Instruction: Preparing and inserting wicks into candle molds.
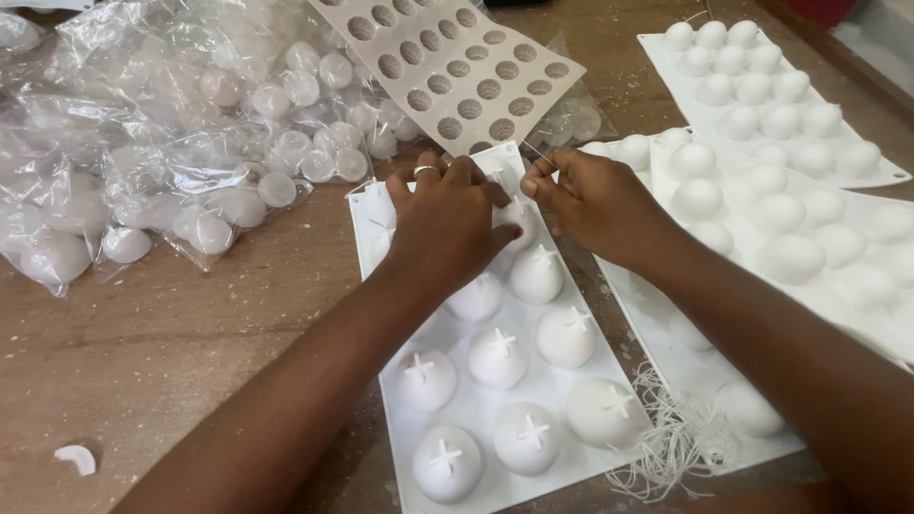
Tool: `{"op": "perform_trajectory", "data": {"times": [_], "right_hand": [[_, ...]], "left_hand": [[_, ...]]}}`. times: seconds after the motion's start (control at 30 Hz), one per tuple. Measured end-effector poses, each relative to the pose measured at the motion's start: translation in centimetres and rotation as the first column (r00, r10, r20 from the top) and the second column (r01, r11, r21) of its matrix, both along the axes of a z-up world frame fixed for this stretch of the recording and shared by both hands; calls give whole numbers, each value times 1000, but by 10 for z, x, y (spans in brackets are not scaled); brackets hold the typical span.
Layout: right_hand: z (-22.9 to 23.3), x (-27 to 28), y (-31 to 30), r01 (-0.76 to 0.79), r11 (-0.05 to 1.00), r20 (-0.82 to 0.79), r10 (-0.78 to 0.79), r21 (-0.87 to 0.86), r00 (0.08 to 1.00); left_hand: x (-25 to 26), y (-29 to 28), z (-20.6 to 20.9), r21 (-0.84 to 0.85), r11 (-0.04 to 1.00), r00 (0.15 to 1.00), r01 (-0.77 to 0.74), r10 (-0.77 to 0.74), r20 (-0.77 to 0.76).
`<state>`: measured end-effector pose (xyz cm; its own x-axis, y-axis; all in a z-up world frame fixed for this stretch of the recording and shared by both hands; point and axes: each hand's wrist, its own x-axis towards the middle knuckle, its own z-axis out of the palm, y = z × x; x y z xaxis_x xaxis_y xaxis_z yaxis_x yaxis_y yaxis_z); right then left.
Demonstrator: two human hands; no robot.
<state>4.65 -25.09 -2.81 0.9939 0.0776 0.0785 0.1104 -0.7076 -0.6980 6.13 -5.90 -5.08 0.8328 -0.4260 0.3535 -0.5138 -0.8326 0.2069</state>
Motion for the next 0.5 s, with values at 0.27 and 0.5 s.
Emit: {"op": "perform_trajectory", "data": {"times": [0.27,0.5], "right_hand": [[20,3,-35,-8,944,-1,9,331,1000],[39,-9,-49,-13,931,-36,28,365,999]], "left_hand": [[-51,78,67,92,994,934,-60,88,-347],[-165,83,30,-23,995,993,96,-94,70]]}}
